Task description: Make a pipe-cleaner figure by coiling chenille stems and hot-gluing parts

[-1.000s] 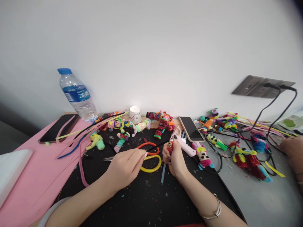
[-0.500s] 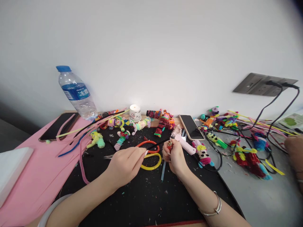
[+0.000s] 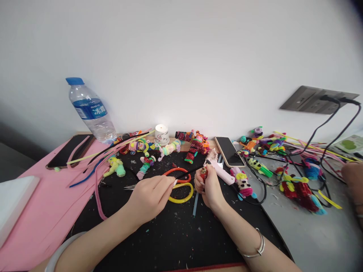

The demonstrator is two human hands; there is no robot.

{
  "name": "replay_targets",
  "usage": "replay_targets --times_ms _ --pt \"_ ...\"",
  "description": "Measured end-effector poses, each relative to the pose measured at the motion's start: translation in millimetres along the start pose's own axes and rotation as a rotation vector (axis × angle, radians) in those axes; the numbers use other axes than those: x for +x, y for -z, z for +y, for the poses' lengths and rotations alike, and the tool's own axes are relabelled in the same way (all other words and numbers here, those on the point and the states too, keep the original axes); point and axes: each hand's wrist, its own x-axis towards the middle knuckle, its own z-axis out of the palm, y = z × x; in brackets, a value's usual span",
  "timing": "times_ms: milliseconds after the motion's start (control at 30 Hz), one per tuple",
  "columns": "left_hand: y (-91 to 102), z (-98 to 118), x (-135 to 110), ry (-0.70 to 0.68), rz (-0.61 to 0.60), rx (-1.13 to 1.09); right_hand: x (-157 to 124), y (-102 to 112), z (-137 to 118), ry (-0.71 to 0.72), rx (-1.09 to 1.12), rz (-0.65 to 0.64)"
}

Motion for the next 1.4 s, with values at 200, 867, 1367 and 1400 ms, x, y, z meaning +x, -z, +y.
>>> replay_targets --times_ms 200,867,1367,1400 --pt "-0.8 0.9 -0.2 -0.001 -0.002 0.006 0.0 0.0 0.1 -0.017 0.016 0.018" --pt "-1.7 1.1 0.3 -0.013 0.016 -0.004 1.1 0.5 -0.8 -0.037 -0.001 0.0" --pt "-1.7 1.6 0.4 -0.026 0.025 0.011 1.5 2.2 0.1 -0.032 0.0 0.005" --pt "-1.9 1.4 0.3 -0.022 0.025 0.009 1.4 2.3 0.1 -0.031 0.001 0.006"
